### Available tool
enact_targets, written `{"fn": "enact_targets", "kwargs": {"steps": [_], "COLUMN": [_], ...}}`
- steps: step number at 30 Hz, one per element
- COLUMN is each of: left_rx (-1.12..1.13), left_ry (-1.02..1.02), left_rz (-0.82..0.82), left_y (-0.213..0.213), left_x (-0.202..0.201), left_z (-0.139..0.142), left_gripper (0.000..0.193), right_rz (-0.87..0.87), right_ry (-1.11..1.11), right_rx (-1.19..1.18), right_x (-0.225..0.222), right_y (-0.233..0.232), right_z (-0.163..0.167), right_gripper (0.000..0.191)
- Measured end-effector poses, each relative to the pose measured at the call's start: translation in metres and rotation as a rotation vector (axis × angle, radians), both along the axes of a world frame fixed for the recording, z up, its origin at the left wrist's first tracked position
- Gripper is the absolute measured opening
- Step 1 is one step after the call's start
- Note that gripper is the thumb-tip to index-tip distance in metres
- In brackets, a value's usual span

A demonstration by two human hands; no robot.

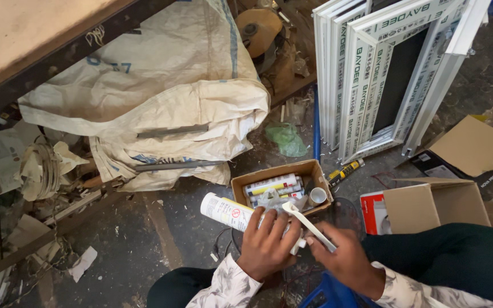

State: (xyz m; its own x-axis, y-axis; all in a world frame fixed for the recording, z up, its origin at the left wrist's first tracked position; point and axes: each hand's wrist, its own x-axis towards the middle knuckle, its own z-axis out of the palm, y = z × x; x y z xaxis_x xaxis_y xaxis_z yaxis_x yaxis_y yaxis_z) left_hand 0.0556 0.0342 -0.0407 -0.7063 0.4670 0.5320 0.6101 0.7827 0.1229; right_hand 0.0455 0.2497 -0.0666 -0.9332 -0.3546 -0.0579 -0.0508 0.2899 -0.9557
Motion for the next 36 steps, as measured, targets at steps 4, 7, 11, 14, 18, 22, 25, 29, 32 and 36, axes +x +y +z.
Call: {"fn": "enact_targets", "kwargs": {"steps": [4,7,11,14,18,22,25,29,32,36], "left_rx": [-0.001,0.009,0.027,0.034,0.039,0.024,0.026,0.025,0.032,0.055], "left_ry": [0.015,0.005,0.004,0.003,0.004,-0.004,-0.006,0.004,-0.005,0.000], "left_rz": [0.030,0.026,0.025,0.024,0.016,0.018,0.007,0.010,0.018,0.017], "left_y": [-0.0006,-0.0025,-0.0038,-0.0041,-0.0048,-0.0042,-0.0030,-0.0022,-0.0021,-0.0031], "left_x": [0.0011,0.0025,0.0022,0.0021,0.0004,-0.0027,-0.0056,-0.0061,-0.0060,-0.0053], "left_z": [-0.0009,-0.0016,-0.0020,-0.0013,0.0002,0.0023,0.0031,0.0037,0.0027,0.0014], "left_gripper": [0.059,0.060,0.060,0.063,0.067,0.065,0.066,0.063,0.063,0.064], "right_rz": [0.014,0.033,0.043,0.021,0.033,0.025,-0.002,-0.012,-0.007,0.008], "right_ry": [-0.147,-0.156,-0.240,-0.368,-0.427,-0.435,-0.452,-0.414,-0.444,-0.405], "right_rx": [-0.065,-0.095,-0.107,-0.248,-0.297,-0.255,-0.215,-0.165,-0.205,-0.198], "right_x": [0.0041,0.0051,0.0056,0.0065,0.0035,0.0005,-0.0023,-0.0023,-0.0028,-0.0028], "right_y": [-0.0002,-0.0011,0.0003,-0.0012,-0.0015,0.0005,0.0017,0.0017,0.0015,0.0001], "right_z": [0.0009,0.0025,0.0024,-0.0008,-0.0043,-0.0035,-0.0028,-0.0024,-0.0024,-0.0010], "right_gripper": [0.022,0.022,0.021,0.020,0.020,0.021,0.021,0.021,0.021,0.022]}}
